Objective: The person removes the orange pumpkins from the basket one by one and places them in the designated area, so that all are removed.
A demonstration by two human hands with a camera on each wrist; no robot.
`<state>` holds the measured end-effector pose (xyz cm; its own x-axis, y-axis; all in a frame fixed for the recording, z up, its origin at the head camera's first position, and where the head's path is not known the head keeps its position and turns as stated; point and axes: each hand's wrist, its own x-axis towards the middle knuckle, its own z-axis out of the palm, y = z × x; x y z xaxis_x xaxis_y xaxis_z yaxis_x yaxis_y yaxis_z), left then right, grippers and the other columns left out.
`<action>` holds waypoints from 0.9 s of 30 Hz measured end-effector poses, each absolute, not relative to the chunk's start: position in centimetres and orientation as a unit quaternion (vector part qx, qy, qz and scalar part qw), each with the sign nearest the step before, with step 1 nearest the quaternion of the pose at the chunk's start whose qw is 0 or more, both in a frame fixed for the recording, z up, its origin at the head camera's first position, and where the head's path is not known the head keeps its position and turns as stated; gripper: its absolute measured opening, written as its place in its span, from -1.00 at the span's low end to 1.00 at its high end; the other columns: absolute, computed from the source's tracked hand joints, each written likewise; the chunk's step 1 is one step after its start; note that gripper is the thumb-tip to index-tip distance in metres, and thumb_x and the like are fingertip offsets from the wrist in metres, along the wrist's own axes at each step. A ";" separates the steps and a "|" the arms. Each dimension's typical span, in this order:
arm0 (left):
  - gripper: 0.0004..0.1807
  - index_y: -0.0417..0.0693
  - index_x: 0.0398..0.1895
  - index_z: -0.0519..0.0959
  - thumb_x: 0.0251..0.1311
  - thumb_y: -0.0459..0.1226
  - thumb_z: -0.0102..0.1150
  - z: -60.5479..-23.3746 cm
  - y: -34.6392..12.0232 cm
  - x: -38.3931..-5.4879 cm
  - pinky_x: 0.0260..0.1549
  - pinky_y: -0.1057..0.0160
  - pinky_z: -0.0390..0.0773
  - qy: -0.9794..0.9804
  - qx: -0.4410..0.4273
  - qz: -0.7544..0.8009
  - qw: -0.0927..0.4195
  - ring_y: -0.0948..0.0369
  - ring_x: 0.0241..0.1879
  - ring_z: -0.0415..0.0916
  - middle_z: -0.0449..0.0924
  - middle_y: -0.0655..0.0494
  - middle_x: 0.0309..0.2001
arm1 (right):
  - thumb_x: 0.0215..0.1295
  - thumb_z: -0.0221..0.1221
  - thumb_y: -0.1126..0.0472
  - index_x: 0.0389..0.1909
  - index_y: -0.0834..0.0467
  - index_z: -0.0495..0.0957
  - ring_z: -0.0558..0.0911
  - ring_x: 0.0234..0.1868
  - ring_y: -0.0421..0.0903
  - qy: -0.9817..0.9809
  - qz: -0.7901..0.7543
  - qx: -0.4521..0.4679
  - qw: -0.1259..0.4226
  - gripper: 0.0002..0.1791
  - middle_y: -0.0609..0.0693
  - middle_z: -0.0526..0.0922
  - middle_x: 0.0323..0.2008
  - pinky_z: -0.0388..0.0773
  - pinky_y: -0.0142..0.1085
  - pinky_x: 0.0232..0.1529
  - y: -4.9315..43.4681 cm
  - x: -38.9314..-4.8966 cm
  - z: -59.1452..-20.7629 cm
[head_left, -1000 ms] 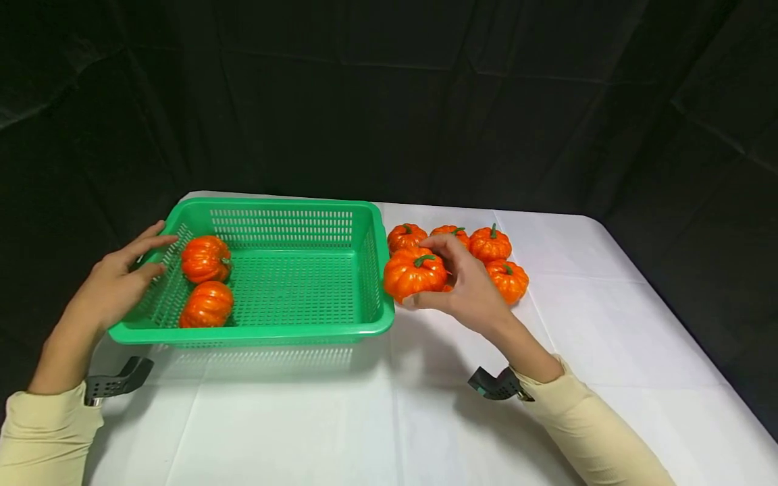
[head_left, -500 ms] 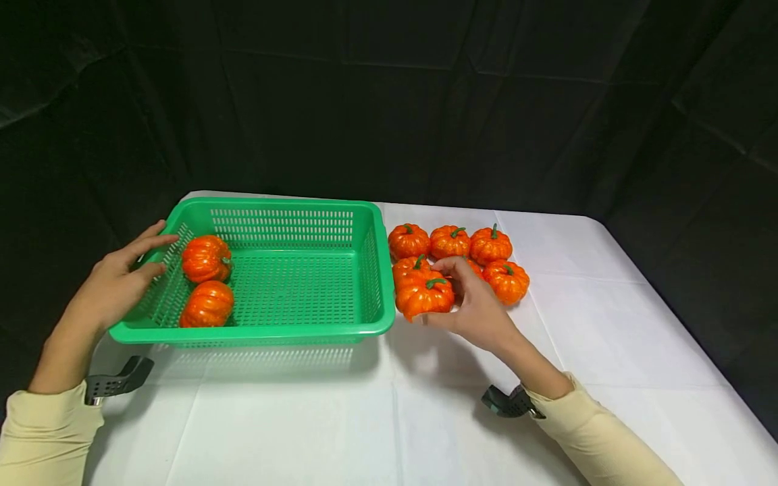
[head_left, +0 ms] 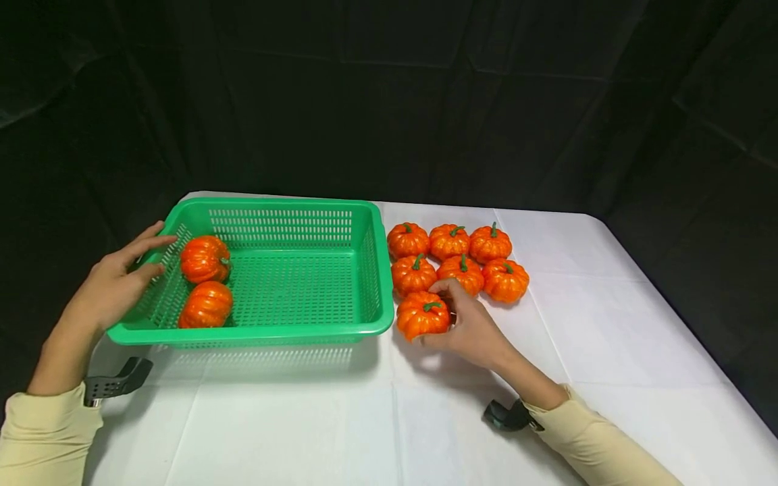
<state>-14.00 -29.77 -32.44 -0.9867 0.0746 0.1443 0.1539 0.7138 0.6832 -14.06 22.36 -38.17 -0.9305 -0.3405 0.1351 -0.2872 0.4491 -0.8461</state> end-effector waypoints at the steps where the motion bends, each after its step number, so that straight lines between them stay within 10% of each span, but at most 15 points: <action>1: -0.45 -0.25 0.56 0.26 0.58 -0.28 -0.16 -32.5 -29.8 -14.0 0.30 -0.60 -0.25 -0.924 -0.061 -0.374 0.053 -0.40 0.55 -0.28 -0.17 -0.07 0.67 | -0.09 0.56 0.29 0.17 0.20 0.38 0.61 0.06 0.07 0.853 -0.488 -0.185 0.028 -0.23 0.14 0.59 0.06 0.54 0.00 0.17 22.3 -14.0 -38.3; 27: -0.45 -0.27 0.56 0.26 0.58 -0.30 -0.16 -32.6 -29.7 -14.1 0.32 -0.58 -0.25 -0.923 -0.063 -0.376 0.056 -0.38 0.56 -0.29 -0.17 -0.06 0.67 | -0.01 0.62 0.03 0.34 0.23 0.33 0.55 0.20 0.13 0.897 -0.396 -0.195 0.027 -0.05 0.17 0.54 0.20 0.47 0.08 0.26 22.3 -14.2 -38.9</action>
